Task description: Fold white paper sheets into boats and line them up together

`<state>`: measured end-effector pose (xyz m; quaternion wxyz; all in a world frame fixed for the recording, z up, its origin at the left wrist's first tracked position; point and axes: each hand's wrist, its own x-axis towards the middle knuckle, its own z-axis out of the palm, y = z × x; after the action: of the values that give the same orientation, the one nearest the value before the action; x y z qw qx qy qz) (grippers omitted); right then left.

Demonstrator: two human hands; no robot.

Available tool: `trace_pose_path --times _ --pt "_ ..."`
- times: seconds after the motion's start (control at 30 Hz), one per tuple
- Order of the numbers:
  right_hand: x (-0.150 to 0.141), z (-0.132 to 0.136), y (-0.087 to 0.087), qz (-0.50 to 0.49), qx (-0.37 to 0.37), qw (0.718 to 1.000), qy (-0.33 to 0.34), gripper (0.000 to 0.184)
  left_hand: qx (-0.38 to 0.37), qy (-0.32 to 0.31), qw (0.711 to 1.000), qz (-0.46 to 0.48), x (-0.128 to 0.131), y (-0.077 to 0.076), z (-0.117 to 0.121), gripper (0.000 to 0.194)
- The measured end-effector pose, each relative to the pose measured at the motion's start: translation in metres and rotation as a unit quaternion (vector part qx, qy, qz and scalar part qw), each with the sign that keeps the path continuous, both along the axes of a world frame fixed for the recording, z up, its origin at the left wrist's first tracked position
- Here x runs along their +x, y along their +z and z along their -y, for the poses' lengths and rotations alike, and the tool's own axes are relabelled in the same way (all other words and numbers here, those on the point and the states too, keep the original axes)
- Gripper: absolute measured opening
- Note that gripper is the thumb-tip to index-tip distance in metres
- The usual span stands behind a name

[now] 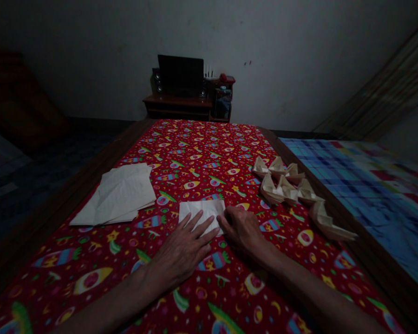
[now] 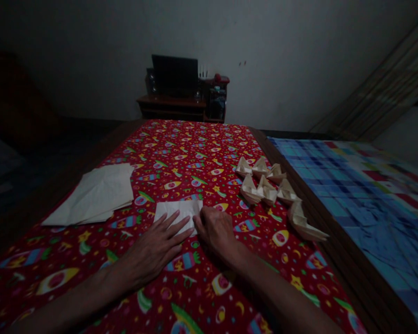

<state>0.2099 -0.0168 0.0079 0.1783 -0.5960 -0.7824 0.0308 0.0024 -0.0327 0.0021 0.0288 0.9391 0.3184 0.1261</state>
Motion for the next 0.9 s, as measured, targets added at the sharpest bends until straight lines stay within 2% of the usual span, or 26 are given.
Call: trace_pose_path --times 0.1,0.17,0.23,0.3,0.37,0.43,0.63,0.8,0.9 --pt "-0.003 0.002 0.001 0.021 0.040 0.999 -0.012 0.021 0.004 -0.003 1.000 -0.008 0.000 -0.002 -0.001 0.043" --pt "-0.008 0.007 0.000 0.058 0.089 0.994 0.003 0.028 0.006 -0.001 1.000 -0.007 0.000 -0.002 -0.001 0.041" --pt "-0.014 0.015 -0.004 0.083 0.125 0.986 0.072 0.039 0.007 -0.002 1.000 -0.006 0.000 -0.001 0.000 0.038" --pt "-0.017 0.023 -0.010 0.077 0.129 0.975 0.165 0.047 0.011 -0.004 1.000 -0.008 0.000 0.000 0.001 0.035" --pt "-0.015 0.031 -0.014 0.061 0.105 0.967 0.222 0.051 0.015 0.000 1.000 -0.012 -0.002 0.001 0.002 0.036" --pt "-0.007 0.035 -0.015 0.058 0.065 0.964 0.250 0.056 0.024 0.002 0.999 -0.023 -0.004 0.004 0.002 0.041" --pt "0.020 0.039 -0.008 0.072 0.015 0.966 0.249 0.063 0.064 0.009 0.995 -0.074 -0.022 0.002 -0.001 0.049" --pt "0.028 0.043 -0.007 0.066 -0.001 0.969 0.237 0.061 0.089 0.050 0.992 -0.072 -0.052 -0.010 -0.002 0.049" --pt "0.028 0.046 -0.004 0.080 0.008 0.970 0.229 0.059 0.098 0.071 0.991 -0.064 -0.061 -0.010 0.001 0.050"
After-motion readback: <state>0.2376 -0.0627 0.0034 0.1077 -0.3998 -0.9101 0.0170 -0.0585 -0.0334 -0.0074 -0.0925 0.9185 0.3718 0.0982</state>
